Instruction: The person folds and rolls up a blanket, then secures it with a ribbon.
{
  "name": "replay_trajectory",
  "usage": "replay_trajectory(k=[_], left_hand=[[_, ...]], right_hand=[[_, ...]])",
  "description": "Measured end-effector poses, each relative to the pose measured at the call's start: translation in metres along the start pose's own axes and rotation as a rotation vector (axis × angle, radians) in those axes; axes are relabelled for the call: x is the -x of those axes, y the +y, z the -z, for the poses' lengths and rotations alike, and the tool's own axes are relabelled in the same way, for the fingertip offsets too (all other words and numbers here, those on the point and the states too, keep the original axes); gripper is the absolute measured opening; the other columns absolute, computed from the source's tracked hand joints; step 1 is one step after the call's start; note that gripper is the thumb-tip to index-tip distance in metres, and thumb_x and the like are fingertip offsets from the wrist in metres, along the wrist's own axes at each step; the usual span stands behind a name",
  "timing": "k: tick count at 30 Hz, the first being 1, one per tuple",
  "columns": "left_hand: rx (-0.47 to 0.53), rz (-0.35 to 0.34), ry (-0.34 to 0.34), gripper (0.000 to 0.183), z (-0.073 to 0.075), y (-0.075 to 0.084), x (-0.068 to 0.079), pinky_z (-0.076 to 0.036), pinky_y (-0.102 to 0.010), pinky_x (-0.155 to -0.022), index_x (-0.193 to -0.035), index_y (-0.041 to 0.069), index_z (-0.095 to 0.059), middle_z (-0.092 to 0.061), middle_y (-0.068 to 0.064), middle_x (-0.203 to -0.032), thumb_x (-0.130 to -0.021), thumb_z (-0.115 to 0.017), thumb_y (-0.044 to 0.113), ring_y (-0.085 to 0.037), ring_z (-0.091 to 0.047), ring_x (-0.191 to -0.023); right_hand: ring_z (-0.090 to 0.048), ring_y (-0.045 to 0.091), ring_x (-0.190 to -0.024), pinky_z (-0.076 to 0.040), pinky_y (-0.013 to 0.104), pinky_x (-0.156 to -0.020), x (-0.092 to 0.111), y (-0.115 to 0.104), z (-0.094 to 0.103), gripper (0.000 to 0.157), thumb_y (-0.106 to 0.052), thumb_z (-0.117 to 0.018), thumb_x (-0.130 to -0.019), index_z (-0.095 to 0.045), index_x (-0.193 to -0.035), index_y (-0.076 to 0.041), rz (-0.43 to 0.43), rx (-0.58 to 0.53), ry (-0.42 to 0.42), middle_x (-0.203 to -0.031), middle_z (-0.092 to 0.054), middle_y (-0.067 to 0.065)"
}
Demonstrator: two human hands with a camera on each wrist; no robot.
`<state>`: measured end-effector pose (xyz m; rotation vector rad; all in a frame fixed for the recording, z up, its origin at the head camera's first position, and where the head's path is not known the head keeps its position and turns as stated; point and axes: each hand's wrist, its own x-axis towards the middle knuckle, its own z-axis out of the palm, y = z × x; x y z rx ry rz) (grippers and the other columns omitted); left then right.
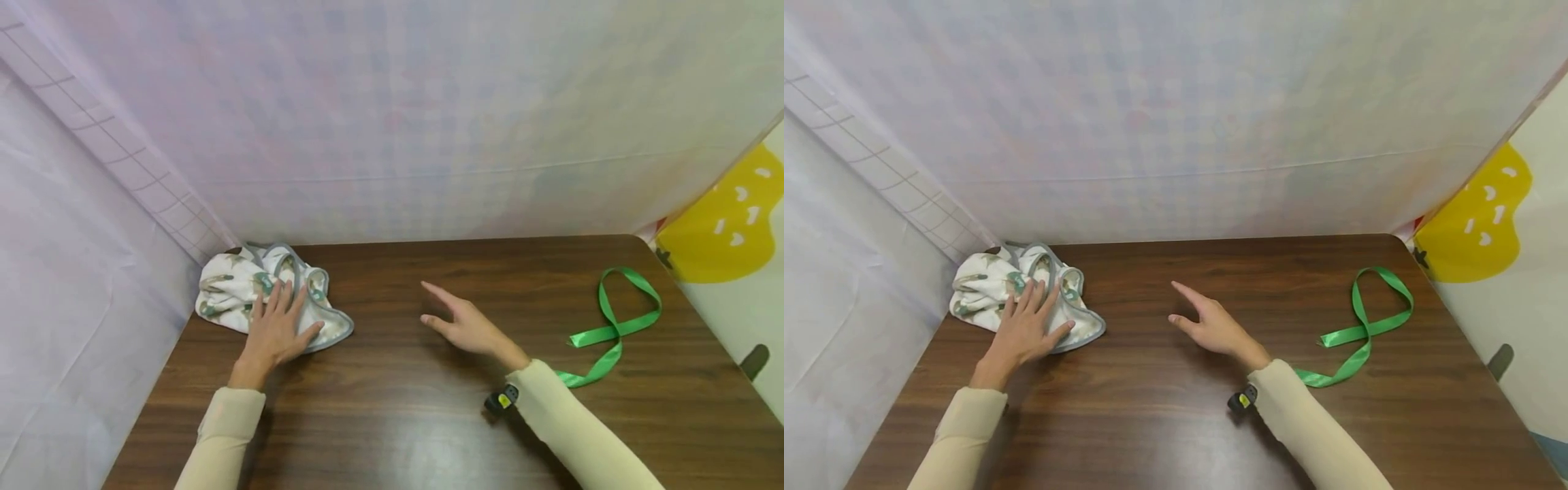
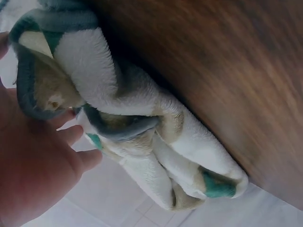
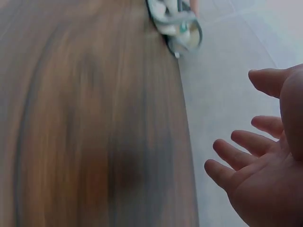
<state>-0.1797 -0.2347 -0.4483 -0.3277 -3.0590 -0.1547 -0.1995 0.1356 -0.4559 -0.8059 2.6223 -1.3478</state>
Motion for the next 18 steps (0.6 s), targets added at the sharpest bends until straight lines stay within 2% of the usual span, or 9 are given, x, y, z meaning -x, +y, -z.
replay_trajectory(k=[5,10,15,18], left_hand=[[0.024,0.015,-0.025,0.083,-0.001,-0.001,0.002,-0.005,-0.065,-0.117,-0.157,0.01,-0.025,-0.016,-0.024,-0.162,-0.095,-0.051,0.058,-0.04,-0.005,-0.151],[0.047,0.027,-0.027,0.079,-0.002,-0.004,0.003,-0.006,-0.066,-0.116,-0.158,0.01,-0.024,-0.013,-0.025,-0.162,-0.098,-0.049,0.055,-0.04,-0.004,-0.151],[0.069,0.041,0.013,0.07,0.0,-0.007,0.004,-0.009,-0.067,-0.116,-0.157,0.009,-0.025,-0.014,-0.027,-0.161,-0.102,-0.046,0.046,-0.043,-0.01,-0.15],[0.086,0.052,0.054,0.069,0.001,-0.01,0.004,-0.011,-0.067,-0.115,-0.158,0.009,-0.024,-0.016,-0.028,-0.161,-0.102,-0.05,0.04,-0.044,-0.013,-0.149]], right_hand=[[-0.048,0.035,-0.135,-0.037,0.051,-0.111,-0.023,-0.009,-0.031,0.061,-0.023,-0.064,-0.098,-0.039,-0.151,-0.009,-0.015,-0.143,-0.029,-0.151,-0.044,0.018],[-0.054,0.034,-0.13,-0.043,0.044,-0.107,-0.044,-0.018,-0.064,0.054,-0.015,-0.061,-0.099,-0.042,-0.147,0.001,-0.058,-0.319,-0.026,-0.146,-0.048,0.023],[-0.057,0.037,-0.125,-0.048,0.041,-0.102,-0.059,-0.028,-0.089,0.05,-0.008,-0.06,-0.097,-0.045,-0.144,0.005,-0.086,-0.437,0.026,-0.142,-0.051,0.026],[-0.058,0.038,-0.124,-0.048,0.041,-0.102,-0.067,-0.033,-0.101,0.05,-0.006,-0.06,-0.097,-0.046,-0.143,0.006,-0.105,-0.478,0.049,-0.14,-0.052,0.027]])
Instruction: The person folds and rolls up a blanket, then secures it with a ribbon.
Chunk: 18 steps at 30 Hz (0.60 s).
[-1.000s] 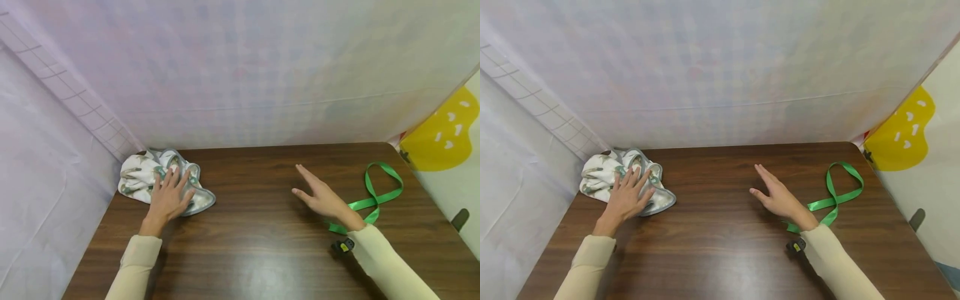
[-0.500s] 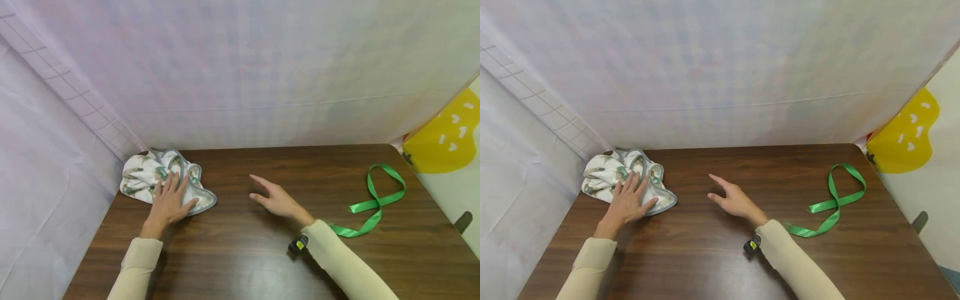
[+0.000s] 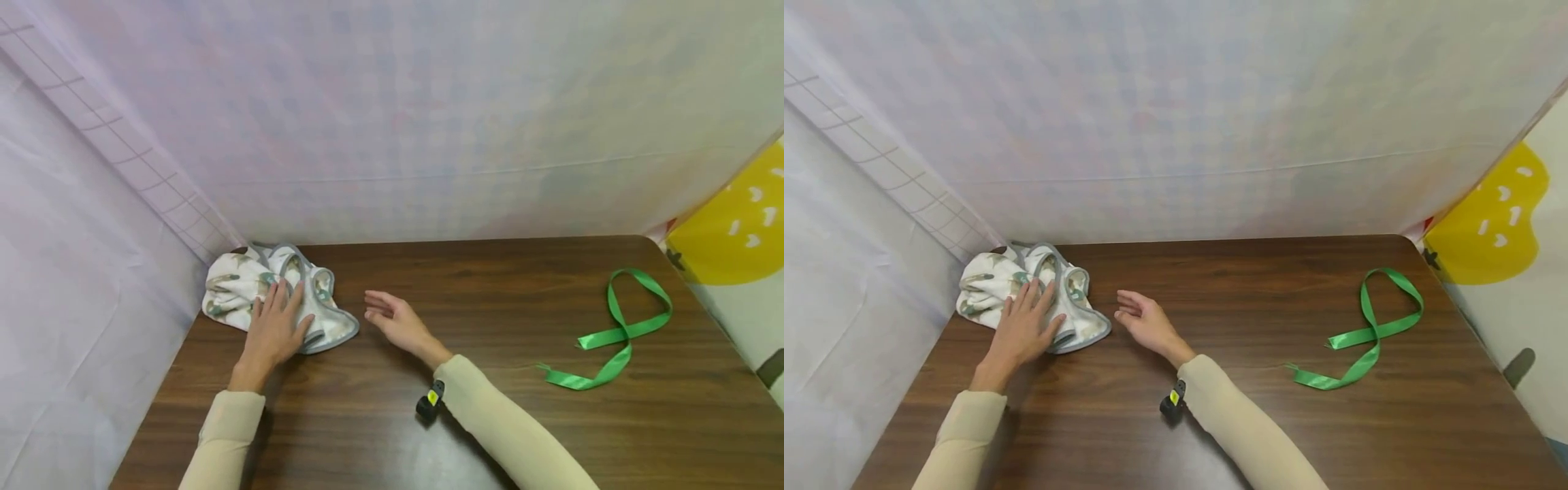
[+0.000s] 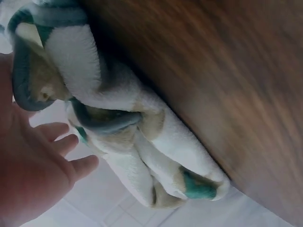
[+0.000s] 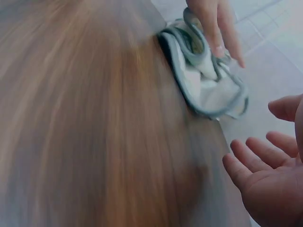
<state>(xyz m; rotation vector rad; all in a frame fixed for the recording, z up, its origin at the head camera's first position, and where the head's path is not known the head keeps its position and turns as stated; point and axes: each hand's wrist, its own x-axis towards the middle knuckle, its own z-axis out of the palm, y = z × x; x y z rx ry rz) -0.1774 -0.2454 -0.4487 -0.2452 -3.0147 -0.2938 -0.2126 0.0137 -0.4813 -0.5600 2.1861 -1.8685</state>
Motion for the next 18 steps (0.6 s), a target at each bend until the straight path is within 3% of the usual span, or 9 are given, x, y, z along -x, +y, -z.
replay_trajectory(k=[3,6,10,14,18], left_hand=[[0.014,-0.004,0.079,0.074,0.0,-0.003,0.0,-0.018,-0.066,-0.114,-0.157,0.007,-0.024,-0.023,-0.031,-0.157,-0.097,-0.059,0.033,-0.046,-0.021,-0.146],[0.04,-0.022,0.203,0.078,-0.001,-0.008,-0.001,-0.03,-0.064,-0.109,-0.155,0.001,-0.027,-0.034,-0.035,-0.15,-0.091,-0.068,0.021,-0.051,-0.036,-0.136],[0.101,-0.005,0.357,0.079,-0.003,-0.012,-0.001,-0.045,-0.063,-0.093,-0.151,-0.001,-0.035,-0.051,-0.035,-0.135,-0.083,-0.074,0.007,-0.053,-0.053,-0.116],[0.157,0.072,0.426,0.075,-0.003,-0.014,0.001,-0.05,-0.063,-0.075,-0.15,0.003,-0.04,-0.064,-0.029,-0.117,-0.083,-0.073,0.003,-0.05,-0.061,-0.099],[0.207,0.116,0.44,0.068,-0.003,-0.017,0.001,-0.05,-0.062,-0.072,-0.148,0.004,-0.042,-0.07,-0.023,-0.107,-0.085,-0.068,0.0,-0.048,-0.064,-0.09]], right_hand=[[-0.058,0.037,-0.123,-0.049,0.039,-0.101,-0.005,0.002,-0.012,0.05,-0.003,-0.06,-0.096,-0.045,-0.143,0.007,-0.025,-0.042,0.009,-0.14,-0.053,0.027],[-0.058,0.038,-0.122,-0.049,0.037,-0.101,-0.009,0.003,-0.022,0.052,0.001,-0.059,-0.094,-0.043,-0.143,0.009,-0.034,-0.086,0.009,-0.139,-0.052,0.03],[-0.058,0.039,-0.122,-0.049,0.038,-0.101,-0.013,0.003,-0.035,0.054,0.004,-0.06,-0.091,-0.043,-0.142,0.01,-0.025,-0.103,0.011,-0.138,-0.053,0.03],[-0.061,0.038,-0.119,-0.051,0.038,-0.098,-0.014,0.003,-0.044,0.051,0.007,-0.063,-0.088,-0.05,-0.137,0.009,-0.015,-0.057,0.068,-0.132,-0.059,0.027],[-0.065,0.033,-0.112,-0.053,0.039,-0.094,-0.016,0.002,-0.049,0.039,0.007,-0.063,-0.087,-0.061,-0.126,0.009,-0.029,0.014,0.189,-0.12,-0.067,0.024]])
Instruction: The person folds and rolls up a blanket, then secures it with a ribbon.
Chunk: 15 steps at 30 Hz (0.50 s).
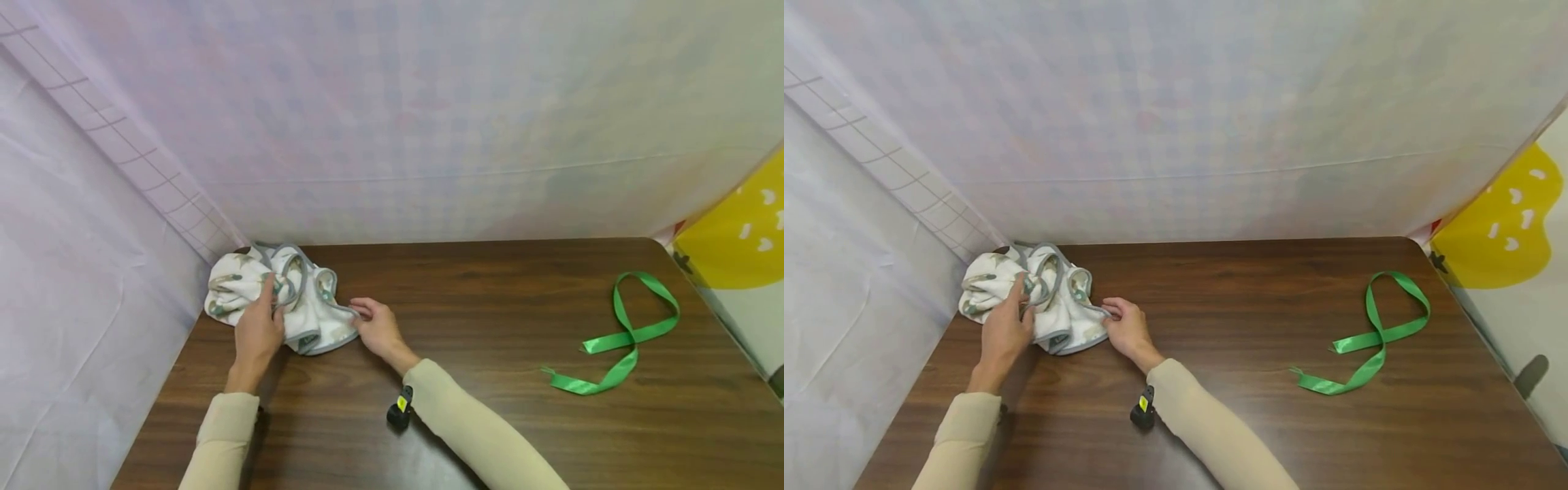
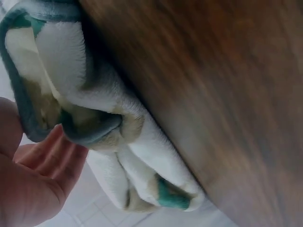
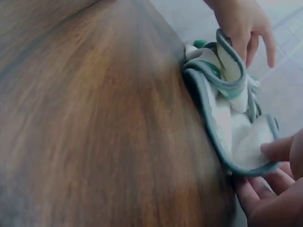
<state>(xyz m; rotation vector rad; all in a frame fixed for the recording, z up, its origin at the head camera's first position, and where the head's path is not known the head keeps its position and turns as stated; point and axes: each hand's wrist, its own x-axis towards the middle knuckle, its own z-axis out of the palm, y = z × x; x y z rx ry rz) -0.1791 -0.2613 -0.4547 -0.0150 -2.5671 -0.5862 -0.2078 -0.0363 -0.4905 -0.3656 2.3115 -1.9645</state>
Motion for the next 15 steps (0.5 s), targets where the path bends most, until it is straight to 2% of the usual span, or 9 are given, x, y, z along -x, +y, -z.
replay_trajectory(k=[4,7,10,12,15], left_hand=[[0.084,0.038,0.027,0.059,0.001,-0.002,-0.001,-0.049,-0.06,-0.078,-0.145,0.0,-0.045,-0.072,-0.022,-0.104,-0.089,-0.063,-0.003,-0.047,-0.066,-0.088],[0.16,0.077,0.077,0.053,0.003,-0.003,-0.002,-0.05,-0.059,-0.078,-0.141,-0.003,-0.049,-0.072,-0.024,-0.098,-0.09,-0.062,-0.003,-0.046,-0.067,-0.084],[0.219,0.131,0.123,0.049,0.005,-0.001,-0.005,-0.051,-0.056,-0.075,-0.138,-0.003,-0.052,-0.073,-0.023,-0.094,-0.09,-0.061,-0.003,-0.042,-0.069,-0.08],[0.248,0.171,0.153,0.046,0.007,0.0,-0.006,-0.052,-0.054,-0.072,-0.136,-0.001,-0.054,-0.073,-0.023,-0.095,-0.091,-0.062,-0.002,-0.04,-0.07,-0.079],[0.266,0.22,0.198,0.043,0.01,0.0,-0.008,-0.051,-0.052,-0.076,-0.134,0.0,-0.055,-0.073,-0.023,-0.095,-0.092,-0.062,-0.001,-0.04,-0.069,-0.085]], right_hand=[[-0.068,0.029,-0.106,-0.054,0.038,-0.09,-0.001,0.0,0.001,0.031,0.004,-0.064,-0.088,-0.067,-0.118,0.005,-0.019,0.043,0.09,-0.108,-0.072,0.022],[-0.07,0.027,-0.098,-0.055,0.031,-0.084,-0.001,0.0,0.003,0.028,0.004,-0.064,-0.087,-0.068,-0.115,0.005,-0.037,0.03,0.133,-0.103,-0.073,0.021],[-0.07,0.024,-0.087,-0.056,0.03,-0.075,0.0,-0.002,0.008,0.027,0.004,-0.062,-0.089,-0.066,-0.116,0.006,-0.079,-0.045,0.155,-0.103,-0.073,0.023],[-0.069,0.022,-0.081,-0.058,0.032,-0.072,0.001,-0.004,0.011,0.027,0.004,-0.06,-0.091,-0.064,-0.117,0.008,-0.111,-0.123,0.158,-0.105,-0.071,0.026],[-0.067,0.02,-0.076,-0.06,0.038,-0.07,0.002,-0.007,0.017,0.028,0.006,-0.056,-0.094,-0.059,-0.121,0.01,-0.145,-0.229,0.169,-0.108,-0.069,0.03]])
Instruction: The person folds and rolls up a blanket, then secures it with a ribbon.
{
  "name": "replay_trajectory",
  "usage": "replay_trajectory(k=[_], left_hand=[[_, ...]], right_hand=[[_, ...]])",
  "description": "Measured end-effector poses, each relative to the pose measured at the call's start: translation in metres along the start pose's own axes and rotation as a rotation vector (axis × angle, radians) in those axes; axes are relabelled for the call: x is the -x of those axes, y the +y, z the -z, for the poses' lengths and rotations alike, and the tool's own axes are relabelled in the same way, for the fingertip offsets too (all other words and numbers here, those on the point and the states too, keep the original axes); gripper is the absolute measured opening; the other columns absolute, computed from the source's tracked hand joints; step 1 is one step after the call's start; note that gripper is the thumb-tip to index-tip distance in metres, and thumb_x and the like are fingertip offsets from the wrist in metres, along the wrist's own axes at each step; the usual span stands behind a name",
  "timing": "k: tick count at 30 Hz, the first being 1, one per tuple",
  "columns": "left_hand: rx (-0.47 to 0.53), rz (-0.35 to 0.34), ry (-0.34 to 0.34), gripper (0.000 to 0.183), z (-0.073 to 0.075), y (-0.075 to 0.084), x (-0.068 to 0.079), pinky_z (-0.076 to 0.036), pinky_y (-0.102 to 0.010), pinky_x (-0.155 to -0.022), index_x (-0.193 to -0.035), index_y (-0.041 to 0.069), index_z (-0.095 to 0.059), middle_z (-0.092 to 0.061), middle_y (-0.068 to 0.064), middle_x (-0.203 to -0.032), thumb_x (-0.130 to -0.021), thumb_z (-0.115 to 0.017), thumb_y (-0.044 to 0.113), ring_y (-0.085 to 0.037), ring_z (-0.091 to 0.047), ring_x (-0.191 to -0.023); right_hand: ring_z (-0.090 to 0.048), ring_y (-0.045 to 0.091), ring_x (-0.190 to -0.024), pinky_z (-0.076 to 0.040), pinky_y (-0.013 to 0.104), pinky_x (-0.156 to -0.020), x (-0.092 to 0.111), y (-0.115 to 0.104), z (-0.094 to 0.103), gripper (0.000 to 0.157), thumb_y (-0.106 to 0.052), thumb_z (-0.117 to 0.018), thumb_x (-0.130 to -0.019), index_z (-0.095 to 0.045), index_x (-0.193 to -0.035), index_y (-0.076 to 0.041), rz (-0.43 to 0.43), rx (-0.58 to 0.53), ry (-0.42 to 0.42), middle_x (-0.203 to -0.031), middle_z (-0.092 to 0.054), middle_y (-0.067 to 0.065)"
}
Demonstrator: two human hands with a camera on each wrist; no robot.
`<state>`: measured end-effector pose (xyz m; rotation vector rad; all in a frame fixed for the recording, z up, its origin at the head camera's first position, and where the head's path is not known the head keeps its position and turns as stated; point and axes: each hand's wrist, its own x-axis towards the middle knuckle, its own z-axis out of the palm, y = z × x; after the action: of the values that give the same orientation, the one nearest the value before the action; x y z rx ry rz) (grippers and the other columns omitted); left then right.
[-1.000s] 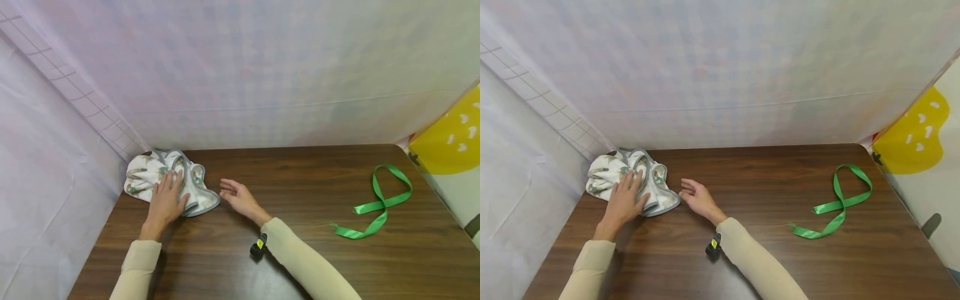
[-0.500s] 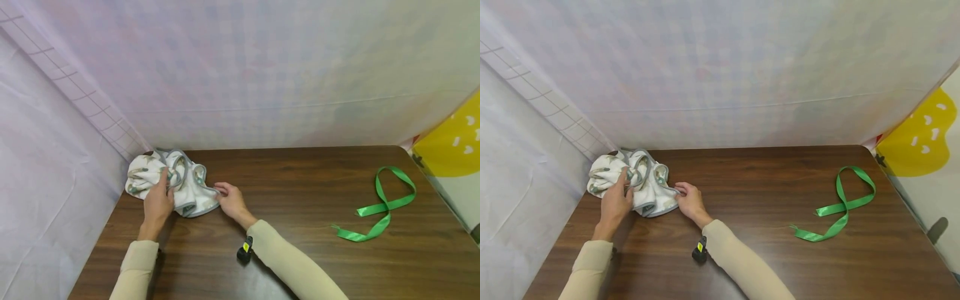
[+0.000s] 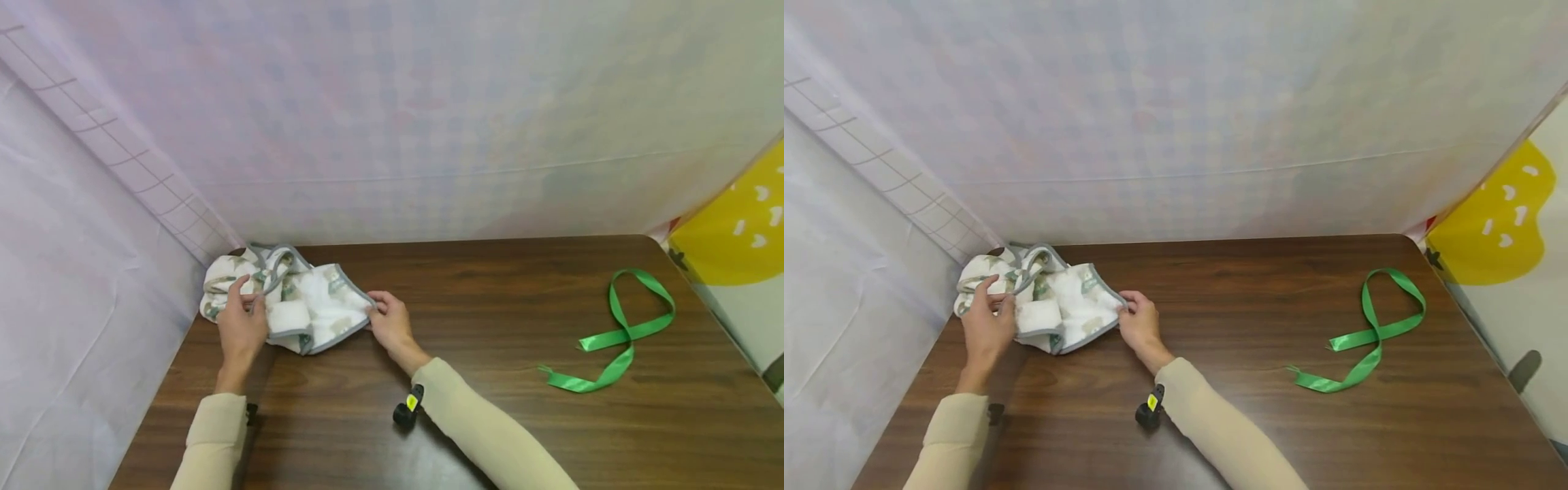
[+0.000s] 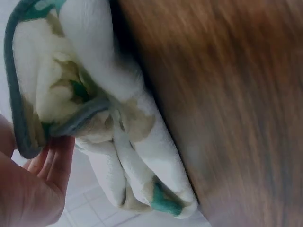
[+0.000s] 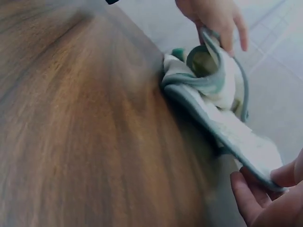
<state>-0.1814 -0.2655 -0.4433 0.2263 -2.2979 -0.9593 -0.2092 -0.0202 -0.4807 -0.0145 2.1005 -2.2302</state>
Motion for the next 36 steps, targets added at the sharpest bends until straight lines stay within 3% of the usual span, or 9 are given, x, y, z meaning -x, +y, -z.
replay_trajectory(k=[6,11,18,25,32,36], left_hand=[[0.038,0.063,0.083,0.04,0.008,0.001,-0.004,-0.047,-0.05,-0.087,-0.131,0.0,-0.056,-0.07,-0.025,-0.095,-0.092,-0.061,-0.001,-0.041,-0.065,-0.092],[0.061,0.124,0.101,0.04,0.014,0.0,-0.005,-0.047,-0.041,-0.084,-0.133,0.002,-0.055,-0.07,-0.023,-0.099,-0.094,-0.059,0.001,-0.035,-0.065,-0.091],[0.04,0.212,0.072,0.041,0.018,0.001,-0.007,-0.041,-0.027,-0.076,-0.137,0.005,-0.052,-0.069,-0.019,-0.101,-0.096,-0.055,0.004,-0.022,-0.06,-0.089],[-0.012,0.268,0.024,0.041,0.022,-0.003,-0.009,-0.041,-0.015,-0.06,-0.14,0.008,-0.049,-0.07,-0.017,-0.104,-0.099,-0.053,0.008,-0.008,-0.056,-0.075],[-0.023,0.272,0.008,0.042,0.025,-0.006,-0.01,-0.041,-0.017,-0.061,-0.141,0.008,-0.048,-0.069,-0.018,-0.106,-0.099,-0.053,0.009,-0.02,-0.062,-0.082],[-0.025,0.301,-0.006,0.042,0.028,-0.007,-0.011,-0.042,-0.019,-0.063,-0.142,0.01,-0.046,-0.068,-0.016,-0.107,-0.1,-0.052,0.009,-0.019,-0.06,-0.083]], right_hand=[[-0.065,0.017,-0.074,-0.06,0.038,-0.069,-0.002,-0.004,0.013,0.029,0.009,-0.052,-0.094,-0.057,-0.123,0.011,-0.006,-0.074,0.045,-0.107,-0.067,0.031],[-0.061,0.012,-0.068,-0.057,0.029,-0.063,-0.005,-0.007,0.03,0.029,0.009,-0.051,-0.095,-0.057,-0.123,0.01,-0.05,-0.126,0.099,-0.101,-0.067,0.024],[-0.06,0.009,-0.067,-0.053,0.025,-0.06,-0.01,-0.011,0.061,0.032,0.008,-0.048,-0.096,-0.053,-0.128,0.011,-0.117,-0.215,0.177,-0.105,-0.064,0.018],[-0.057,0.008,-0.073,-0.049,0.021,-0.06,-0.011,-0.018,0.09,0.037,0.006,-0.042,-0.097,-0.047,-0.134,0.01,-0.136,-0.27,0.232,-0.108,-0.057,0.014],[-0.056,0.007,-0.079,-0.048,0.019,-0.064,-0.007,-0.025,0.121,0.039,0.005,-0.04,-0.098,-0.043,-0.136,0.009,-0.13,-0.309,0.285,-0.112,-0.053,0.011],[-0.056,0.008,-0.084,-0.049,0.02,-0.067,-0.004,-0.03,0.139,0.036,0.004,-0.039,-0.098,-0.046,-0.133,0.006,-0.125,-0.33,0.311,-0.114,-0.051,0.01]])
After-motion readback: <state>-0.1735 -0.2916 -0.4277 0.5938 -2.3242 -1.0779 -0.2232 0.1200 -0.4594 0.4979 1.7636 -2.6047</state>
